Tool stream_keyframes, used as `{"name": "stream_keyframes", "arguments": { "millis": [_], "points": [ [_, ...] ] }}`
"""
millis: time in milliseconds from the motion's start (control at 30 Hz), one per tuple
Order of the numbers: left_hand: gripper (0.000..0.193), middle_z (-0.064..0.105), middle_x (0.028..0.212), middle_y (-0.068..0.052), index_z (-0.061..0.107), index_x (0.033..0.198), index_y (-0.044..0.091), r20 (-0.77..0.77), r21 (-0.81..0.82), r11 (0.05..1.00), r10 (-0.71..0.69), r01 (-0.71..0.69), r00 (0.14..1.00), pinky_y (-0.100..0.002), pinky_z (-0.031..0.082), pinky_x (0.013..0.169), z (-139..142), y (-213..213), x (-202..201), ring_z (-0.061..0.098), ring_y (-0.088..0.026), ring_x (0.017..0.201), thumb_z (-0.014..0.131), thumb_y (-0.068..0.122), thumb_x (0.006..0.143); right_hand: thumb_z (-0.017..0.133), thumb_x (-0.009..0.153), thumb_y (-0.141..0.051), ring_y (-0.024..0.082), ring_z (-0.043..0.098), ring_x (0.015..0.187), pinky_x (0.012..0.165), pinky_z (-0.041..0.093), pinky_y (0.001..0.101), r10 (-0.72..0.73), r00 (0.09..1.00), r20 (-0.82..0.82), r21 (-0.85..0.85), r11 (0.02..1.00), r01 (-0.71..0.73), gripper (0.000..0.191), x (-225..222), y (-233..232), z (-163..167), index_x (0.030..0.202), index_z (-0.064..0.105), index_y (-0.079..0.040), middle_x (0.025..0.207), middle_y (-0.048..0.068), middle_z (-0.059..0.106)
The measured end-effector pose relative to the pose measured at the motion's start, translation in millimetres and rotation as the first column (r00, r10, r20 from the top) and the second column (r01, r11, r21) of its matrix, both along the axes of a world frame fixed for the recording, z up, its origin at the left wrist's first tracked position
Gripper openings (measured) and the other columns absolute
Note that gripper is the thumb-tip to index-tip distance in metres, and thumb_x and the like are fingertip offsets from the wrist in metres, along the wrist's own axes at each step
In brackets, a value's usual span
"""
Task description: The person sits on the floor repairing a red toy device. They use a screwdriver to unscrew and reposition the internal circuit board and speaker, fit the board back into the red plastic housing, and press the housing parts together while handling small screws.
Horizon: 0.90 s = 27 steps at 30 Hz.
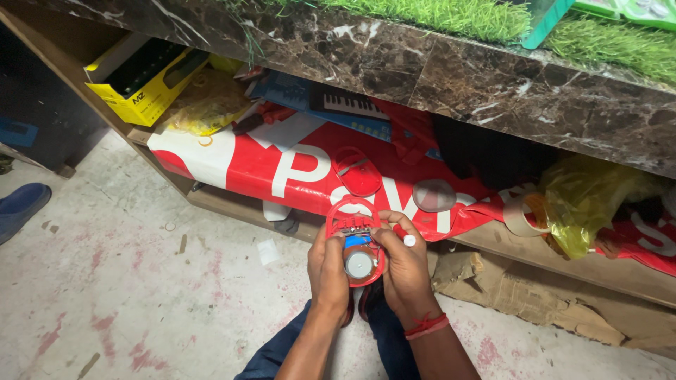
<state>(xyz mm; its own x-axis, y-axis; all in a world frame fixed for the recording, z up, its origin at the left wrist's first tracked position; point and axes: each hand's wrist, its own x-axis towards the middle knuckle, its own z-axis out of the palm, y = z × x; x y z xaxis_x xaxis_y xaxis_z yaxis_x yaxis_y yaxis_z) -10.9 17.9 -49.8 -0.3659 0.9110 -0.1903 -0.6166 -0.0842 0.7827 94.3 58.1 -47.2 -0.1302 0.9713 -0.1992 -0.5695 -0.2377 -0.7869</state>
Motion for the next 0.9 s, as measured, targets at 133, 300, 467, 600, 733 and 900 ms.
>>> {"name": "stream_keyframes", "arguments": {
  "millis": [133, 300, 467, 600, 733, 900],
  "points": [
    [0.035, 0.072, 0.101, -0.012, 0.065, 0.118, -0.004, -0.008, 0.012, 1.000, -0.002, 0.002, 1.000, -0.030, 0.057, 0.075, -1, 1, 1, 0.069, -0.015, 0.085, 0.043, 0.013, 0.096, 0.057, 0.089, 0.007, 0.015, 0.068, 0.087, 0.079, 0.056, 0.0280, -0.005, 1.000, 0.028, 0.018, 1.000, 0.004, 0.026, -1, 0, 5, 0.115, 0.055, 0.004, 0.103, 0.015, 0.073],
    [0.035, 0.071, 0.102, -0.012, 0.064, 0.118, -0.003, 0.000, 0.016, 1.000, -0.012, 0.012, 1.000, -0.031, 0.057, 0.076, -3, 1, 1, 0.069, -0.016, 0.086, 0.042, 0.014, 0.097, 0.057, 0.089, 0.009, 0.014, 0.066, 0.088, 0.080, 0.055, 0.0275, -0.005, 0.996, 0.087, 0.064, 0.998, 0.000, 0.026, -1, 2, 5, 0.115, 0.056, 0.004, 0.104, 0.016, 0.072],
    [0.038, 0.071, 0.107, -0.013, 0.063, 0.119, 0.002, 0.048, -0.043, 0.997, -0.061, 0.063, 0.997, -0.033, 0.057, 0.082, -12, 0, 1, 0.069, -0.019, 0.093, 0.040, 0.018, 0.094, 0.060, 0.091, 0.007, 0.013, 0.066, 0.088, 0.079, 0.055, 0.0263, -0.014, 0.995, 0.102, 0.047, 0.999, 0.009, 0.027, 1, 2, 0, 0.118, 0.059, 0.003, 0.098, 0.011, 0.069],
    [0.038, 0.068, 0.113, -0.014, 0.059, 0.120, 0.002, 0.119, -0.042, 0.994, -0.092, 0.098, 0.989, -0.036, 0.056, 0.090, -20, 1, 2, 0.068, -0.020, 0.101, 0.038, 0.020, 0.094, 0.060, 0.091, 0.003, 0.015, 0.067, 0.084, 0.075, 0.056, 0.0281, -0.058, 0.995, 0.080, -0.017, 0.998, 0.060, 0.023, 3, 4, -6, 0.115, 0.060, 0.003, 0.096, 0.011, 0.070],
    [0.041, 0.068, 0.119, -0.014, 0.056, 0.126, 0.007, 0.285, -0.128, 0.975, -0.141, 0.184, 0.948, -0.037, 0.056, 0.095, -19, 3, 1, 0.069, -0.022, 0.109, 0.037, 0.022, 0.093, 0.061, 0.091, 0.002, 0.015, 0.067, 0.083, 0.075, 0.056, 0.0285, -0.100, 0.990, 0.100, -0.033, 0.994, 0.104, 0.024, 6, 8, -15, 0.115, 0.061, 0.003, 0.096, 0.011, 0.070],
    [0.044, 0.070, 0.120, -0.014, 0.057, 0.129, 0.007, 0.288, -0.148, 0.965, -0.167, 0.216, 0.943, -0.039, 0.057, 0.095, -9, 2, 0, 0.070, -0.023, 0.109, 0.037, 0.021, 0.093, 0.055, 0.094, 0.002, 0.015, 0.066, 0.088, 0.079, 0.055, 0.0287, -0.141, 0.988, 0.061, -0.008, 0.990, 0.141, 0.025, 10, 12, -24, 0.118, 0.060, 0.006, 0.098, 0.011, 0.069]
  ]
}}
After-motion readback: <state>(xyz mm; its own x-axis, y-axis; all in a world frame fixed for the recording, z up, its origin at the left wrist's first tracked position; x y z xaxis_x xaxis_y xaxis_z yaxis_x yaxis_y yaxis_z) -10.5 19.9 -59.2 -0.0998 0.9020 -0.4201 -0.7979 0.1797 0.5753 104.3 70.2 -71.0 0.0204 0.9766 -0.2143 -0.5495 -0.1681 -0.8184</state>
